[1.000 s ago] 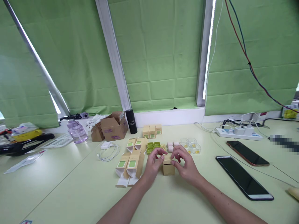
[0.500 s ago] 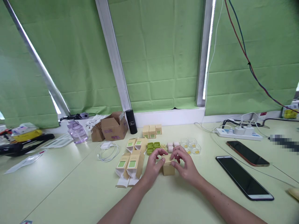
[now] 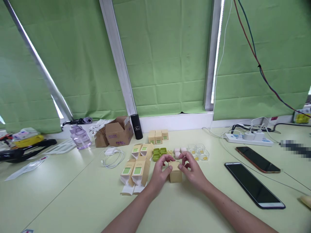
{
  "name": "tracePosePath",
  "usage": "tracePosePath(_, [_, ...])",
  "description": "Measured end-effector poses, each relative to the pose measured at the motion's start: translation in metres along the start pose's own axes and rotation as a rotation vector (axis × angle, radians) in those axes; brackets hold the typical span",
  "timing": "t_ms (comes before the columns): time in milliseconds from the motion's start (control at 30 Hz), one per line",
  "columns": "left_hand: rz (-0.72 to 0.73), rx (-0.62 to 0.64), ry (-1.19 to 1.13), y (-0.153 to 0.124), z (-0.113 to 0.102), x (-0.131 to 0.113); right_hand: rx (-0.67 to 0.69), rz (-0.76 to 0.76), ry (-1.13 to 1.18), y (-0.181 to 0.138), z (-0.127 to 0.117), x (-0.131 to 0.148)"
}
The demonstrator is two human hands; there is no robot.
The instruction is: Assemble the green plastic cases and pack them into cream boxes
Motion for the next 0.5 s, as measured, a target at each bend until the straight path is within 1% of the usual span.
tracePosePath(267, [-0.019, 0.009, 0.001, 0.0002, 0.0007, 0.0003, 0.013, -0.003, -0.002, 0.0002, 0.0007, -0.0013])
tracePosePath(500, [-0.027, 0.028, 0.017, 0.0004, 0.0020, 0.0015, 0.058, 0.020, -0.016, -0.0002, 0.0023, -0.0038])
Point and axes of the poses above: each hand's wrist, its own y-axis towards the middle knuckle, its own z-axis out of the palm, x = y × z, the point moved 3 cm from there along y, towards the middle knuckle, and after that the axes turned 1 degree about -y, right-handed, at the moved point
